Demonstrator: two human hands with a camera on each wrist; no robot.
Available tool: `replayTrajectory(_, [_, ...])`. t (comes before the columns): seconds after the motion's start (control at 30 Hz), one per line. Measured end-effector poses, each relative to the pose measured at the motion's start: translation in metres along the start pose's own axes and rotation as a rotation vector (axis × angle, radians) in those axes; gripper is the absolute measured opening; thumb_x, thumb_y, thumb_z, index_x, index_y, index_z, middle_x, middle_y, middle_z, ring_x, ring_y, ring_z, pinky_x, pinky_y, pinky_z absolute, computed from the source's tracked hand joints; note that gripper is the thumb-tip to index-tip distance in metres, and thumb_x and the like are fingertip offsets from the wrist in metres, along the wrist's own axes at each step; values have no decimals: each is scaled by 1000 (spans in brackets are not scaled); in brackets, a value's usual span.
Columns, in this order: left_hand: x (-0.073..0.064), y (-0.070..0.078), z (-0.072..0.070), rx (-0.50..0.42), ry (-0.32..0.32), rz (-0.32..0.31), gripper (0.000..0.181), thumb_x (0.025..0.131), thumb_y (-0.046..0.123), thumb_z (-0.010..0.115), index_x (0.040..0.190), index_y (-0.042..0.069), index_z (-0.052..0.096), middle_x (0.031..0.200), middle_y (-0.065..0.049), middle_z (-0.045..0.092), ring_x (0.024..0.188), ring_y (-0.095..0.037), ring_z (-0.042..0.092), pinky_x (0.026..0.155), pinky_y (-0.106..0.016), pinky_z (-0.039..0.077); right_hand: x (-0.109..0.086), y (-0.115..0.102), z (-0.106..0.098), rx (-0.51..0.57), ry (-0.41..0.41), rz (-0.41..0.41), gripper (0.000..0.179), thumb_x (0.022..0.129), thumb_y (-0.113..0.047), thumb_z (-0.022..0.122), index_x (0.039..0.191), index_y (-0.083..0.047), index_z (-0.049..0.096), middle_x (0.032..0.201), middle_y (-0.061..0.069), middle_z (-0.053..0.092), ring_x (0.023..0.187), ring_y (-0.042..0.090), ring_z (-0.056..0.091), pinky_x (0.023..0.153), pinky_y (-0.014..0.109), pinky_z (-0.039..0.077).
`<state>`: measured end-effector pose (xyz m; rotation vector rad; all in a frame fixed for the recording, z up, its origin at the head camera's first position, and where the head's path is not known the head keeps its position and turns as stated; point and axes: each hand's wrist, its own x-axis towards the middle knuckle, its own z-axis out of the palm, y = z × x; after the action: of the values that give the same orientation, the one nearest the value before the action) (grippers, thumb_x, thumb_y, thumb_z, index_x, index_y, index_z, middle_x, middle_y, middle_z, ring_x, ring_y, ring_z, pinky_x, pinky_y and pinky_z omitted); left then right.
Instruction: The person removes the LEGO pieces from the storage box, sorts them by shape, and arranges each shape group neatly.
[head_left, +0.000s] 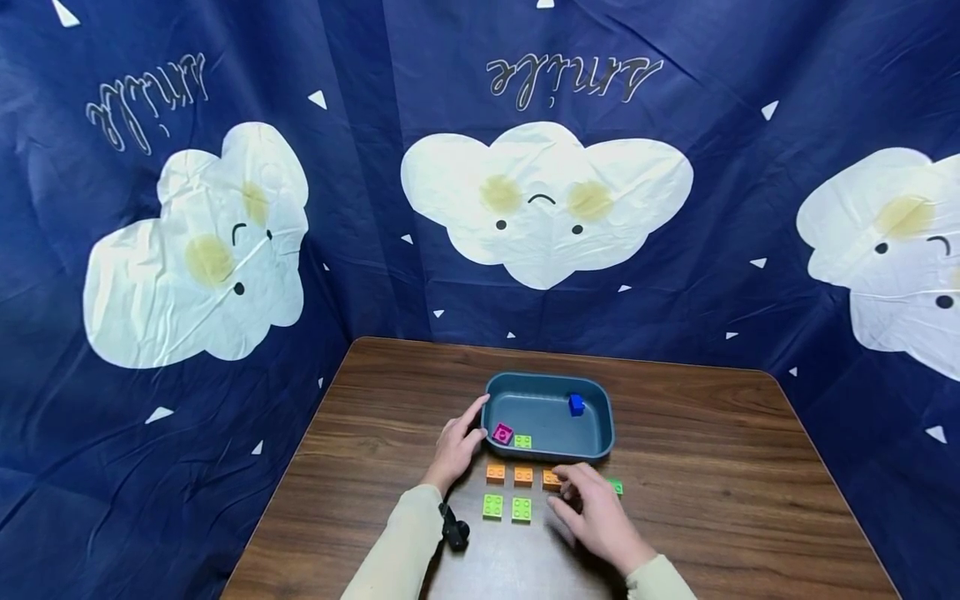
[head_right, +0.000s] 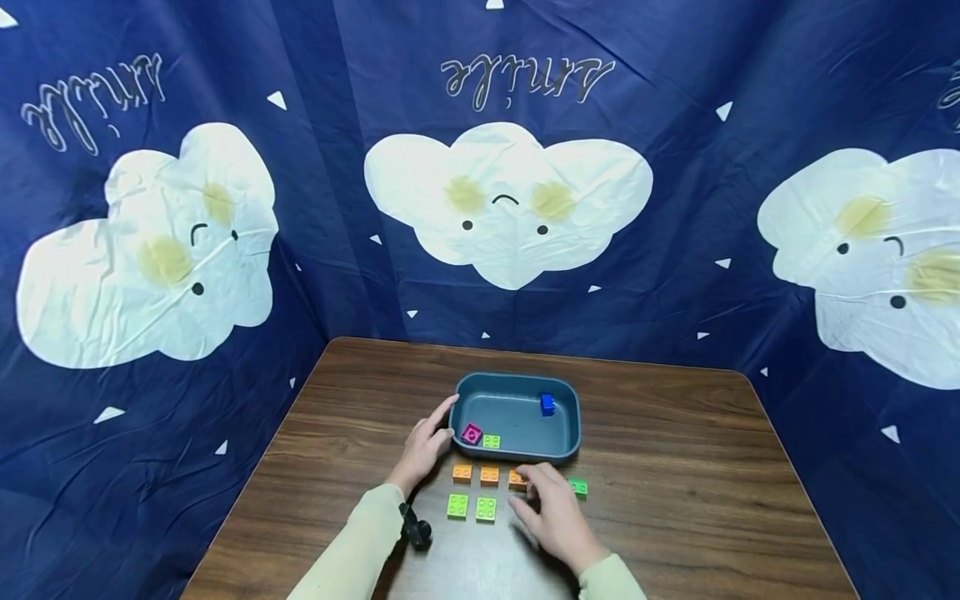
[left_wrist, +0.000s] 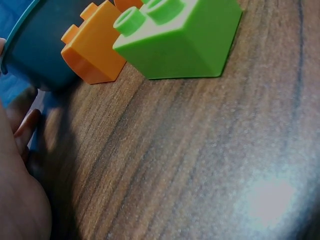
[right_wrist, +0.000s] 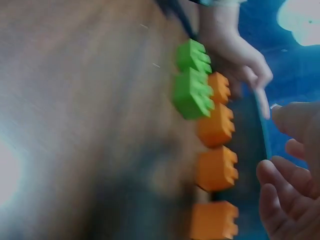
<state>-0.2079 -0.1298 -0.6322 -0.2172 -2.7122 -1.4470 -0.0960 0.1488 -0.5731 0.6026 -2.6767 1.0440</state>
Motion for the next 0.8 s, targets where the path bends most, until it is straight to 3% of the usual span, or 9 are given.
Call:
replayTrajectory(0.13, [0, -1, 0, -8, -4, -6, 65, 97, 26, 58, 156, 48, 46, 158, 6, 53, 133, -37, 52, 108, -68, 36, 14, 7, -18, -48, 91, -28, 42, 82, -11, 89, 120, -7, 73, 103, 4, 70, 82, 11, 63, 71, 29, 55])
replayTrajectory(0.27, [1, -2, 0, -13, -7, -10, 64, 97, 26, 58, 156, 49, 46, 159, 6, 52, 133, -37, 52, 108, -69, 36, 28, 18, -32, -93, 106, -3, 42, 85, -14, 88, 123, -8, 72, 108, 4, 70, 84, 12, 64, 73, 32, 56])
replayTrajectory(0.53, [0, -1, -2, -8, -7, -5, 64, 97, 26, 59, 156, 48, 47, 158, 5, 53, 132, -37, 53, 107, -68, 37, 52, 34, -41, -99, 53, 21, 45, 88, -13, 85, 130, -7, 69, 117, 8, 68, 91, 21, 68, 76, 39, 59])
replayTrajectory(0.8, [-1, 0, -1, -11, -2, 2, 65, 95, 27, 59, 156, 47, 47, 157, 5, 54, 133, -37, 53, 108, -67, 37, 77, 33, -37, -78, -71, 3, 50, 90, -16, 84, 137, -9, 66, 127, 12, 66, 99, 28, 71, 82, 42, 61])
